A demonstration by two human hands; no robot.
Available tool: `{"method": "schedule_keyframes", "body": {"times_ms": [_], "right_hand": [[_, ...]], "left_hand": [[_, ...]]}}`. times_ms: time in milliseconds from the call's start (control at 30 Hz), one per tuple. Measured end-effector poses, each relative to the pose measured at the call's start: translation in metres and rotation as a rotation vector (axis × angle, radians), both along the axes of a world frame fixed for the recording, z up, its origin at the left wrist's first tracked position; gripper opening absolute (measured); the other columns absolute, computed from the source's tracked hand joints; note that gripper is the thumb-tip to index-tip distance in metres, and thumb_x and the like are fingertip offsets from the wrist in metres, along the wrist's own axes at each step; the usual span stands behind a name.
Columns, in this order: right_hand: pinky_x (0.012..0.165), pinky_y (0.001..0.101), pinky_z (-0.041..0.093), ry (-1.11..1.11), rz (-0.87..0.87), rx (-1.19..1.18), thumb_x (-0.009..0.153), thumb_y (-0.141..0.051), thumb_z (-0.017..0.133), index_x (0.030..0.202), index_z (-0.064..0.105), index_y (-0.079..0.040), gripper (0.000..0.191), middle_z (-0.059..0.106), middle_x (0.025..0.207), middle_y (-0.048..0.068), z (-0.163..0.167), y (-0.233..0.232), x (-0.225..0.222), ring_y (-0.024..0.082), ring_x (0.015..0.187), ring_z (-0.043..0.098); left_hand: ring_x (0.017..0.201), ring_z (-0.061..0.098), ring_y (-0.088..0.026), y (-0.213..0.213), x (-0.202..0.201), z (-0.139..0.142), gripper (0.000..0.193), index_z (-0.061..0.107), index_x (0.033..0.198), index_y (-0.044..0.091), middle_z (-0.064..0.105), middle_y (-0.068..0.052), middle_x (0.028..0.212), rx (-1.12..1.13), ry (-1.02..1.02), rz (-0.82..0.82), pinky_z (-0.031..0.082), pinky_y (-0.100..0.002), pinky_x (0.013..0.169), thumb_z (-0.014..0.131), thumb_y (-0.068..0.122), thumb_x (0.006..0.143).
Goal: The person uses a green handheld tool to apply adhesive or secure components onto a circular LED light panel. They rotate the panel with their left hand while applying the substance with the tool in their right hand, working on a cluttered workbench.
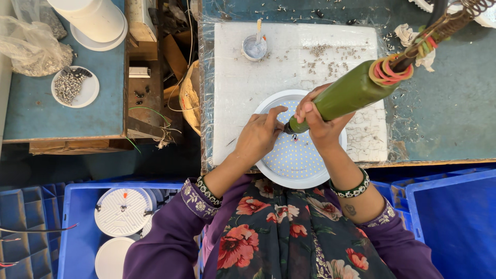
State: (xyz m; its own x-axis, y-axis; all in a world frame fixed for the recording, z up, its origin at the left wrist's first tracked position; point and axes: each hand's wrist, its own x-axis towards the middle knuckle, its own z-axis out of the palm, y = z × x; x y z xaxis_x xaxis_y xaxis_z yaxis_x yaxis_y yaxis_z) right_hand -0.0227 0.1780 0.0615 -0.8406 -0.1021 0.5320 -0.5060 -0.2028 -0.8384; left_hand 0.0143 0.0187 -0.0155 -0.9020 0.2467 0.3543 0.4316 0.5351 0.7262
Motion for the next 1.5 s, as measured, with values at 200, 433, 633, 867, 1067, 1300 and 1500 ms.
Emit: {"method": "schedule_keyframes", "body": {"times_ms": [200, 433, 633, 867, 1067, 1300, 1500], "right_hand": [[0.055, 0.027, 0.053, -0.045, 0.001, 0.044, 0.101, -0.006, 0.068, 0.1, 0.054, 0.005, 0.018, 0.062, 0.078, 0.011, 0.0, 0.004, -0.003, 0.015, 0.058, 0.062], [0.054, 0.0282, 0.055, -0.065, 0.05, 0.089, 0.097, -0.001, 0.07, 0.097, 0.056, 0.005, 0.015, 0.063, 0.075, 0.012, -0.006, 0.004, -0.008, 0.016, 0.06, 0.063], [0.058, 0.0287, 0.054, -0.081, 0.026, 0.085, 0.093, 0.002, 0.071, 0.1, 0.054, 0.004, 0.018, 0.062, 0.079, 0.01, -0.017, 0.007, -0.004, 0.015, 0.066, 0.062], [0.054, 0.0291, 0.056, -0.007, 0.02, -0.008, 0.095, -0.003, 0.066, 0.103, 0.055, 0.003, 0.015, 0.063, 0.075, 0.01, -0.011, 0.025, -0.027, 0.016, 0.062, 0.064], [0.056, 0.0291, 0.052, -0.056, -0.041, -0.076, 0.102, -0.003, 0.071, 0.104, 0.055, 0.003, 0.018, 0.059, 0.071, 0.01, 0.018, 0.073, -0.024, 0.018, 0.056, 0.059], [0.058, 0.0317, 0.053, -0.102, -0.157, -0.073, 0.102, -0.006, 0.075, 0.106, 0.054, 0.004, 0.023, 0.06, 0.072, 0.012, 0.017, 0.089, -0.002, 0.02, 0.058, 0.06], [0.058, 0.0319, 0.053, -0.132, -0.112, -0.114, 0.099, -0.007, 0.076, 0.11, 0.055, 0.003, 0.026, 0.06, 0.076, 0.012, 0.013, 0.077, 0.009, 0.019, 0.059, 0.061]], "left_hand": [[0.09, 0.072, -0.025, 0.007, 0.0, -0.003, 0.051, 0.048, 0.136, 0.011, 0.075, -0.002, 0.089, 0.013, -0.001, 0.044, 0.051, -0.039, 0.089, 0.07, 0.005, 0.091], [0.092, 0.072, -0.028, 0.016, 0.003, -0.007, 0.052, 0.049, 0.136, 0.011, 0.074, -0.004, 0.09, 0.006, -0.007, 0.094, 0.054, -0.04, 0.086, 0.07, 0.007, 0.089], [0.091, 0.071, -0.029, 0.022, 0.002, -0.014, 0.051, 0.049, 0.136, 0.012, 0.074, -0.005, 0.091, 0.005, -0.011, 0.112, 0.054, -0.041, 0.084, 0.07, 0.007, 0.09], [0.09, 0.07, -0.028, 0.019, -0.018, -0.015, 0.041, 0.053, 0.127, 0.013, 0.077, -0.001, 0.092, -0.02, 0.03, 0.065, 0.053, -0.042, 0.083, 0.072, 0.01, 0.092], [0.094, 0.066, -0.03, 0.021, -0.038, -0.01, 0.031, 0.067, 0.111, 0.011, 0.067, -0.008, 0.099, -0.109, 0.081, 0.044, 0.051, -0.044, 0.082, 0.077, 0.012, 0.082], [0.094, 0.065, -0.025, 0.039, -0.07, -0.025, 0.013, 0.069, 0.091, 0.012, 0.064, -0.006, 0.094, -0.418, 0.181, 0.038, 0.053, -0.041, 0.078, 0.075, 0.02, 0.084], [0.09, 0.066, -0.026, 0.026, -0.074, -0.016, 0.016, 0.067, 0.091, 0.008, 0.065, -0.007, 0.091, -0.361, 0.234, -0.047, 0.054, -0.041, 0.075, 0.074, 0.019, 0.083]]}}
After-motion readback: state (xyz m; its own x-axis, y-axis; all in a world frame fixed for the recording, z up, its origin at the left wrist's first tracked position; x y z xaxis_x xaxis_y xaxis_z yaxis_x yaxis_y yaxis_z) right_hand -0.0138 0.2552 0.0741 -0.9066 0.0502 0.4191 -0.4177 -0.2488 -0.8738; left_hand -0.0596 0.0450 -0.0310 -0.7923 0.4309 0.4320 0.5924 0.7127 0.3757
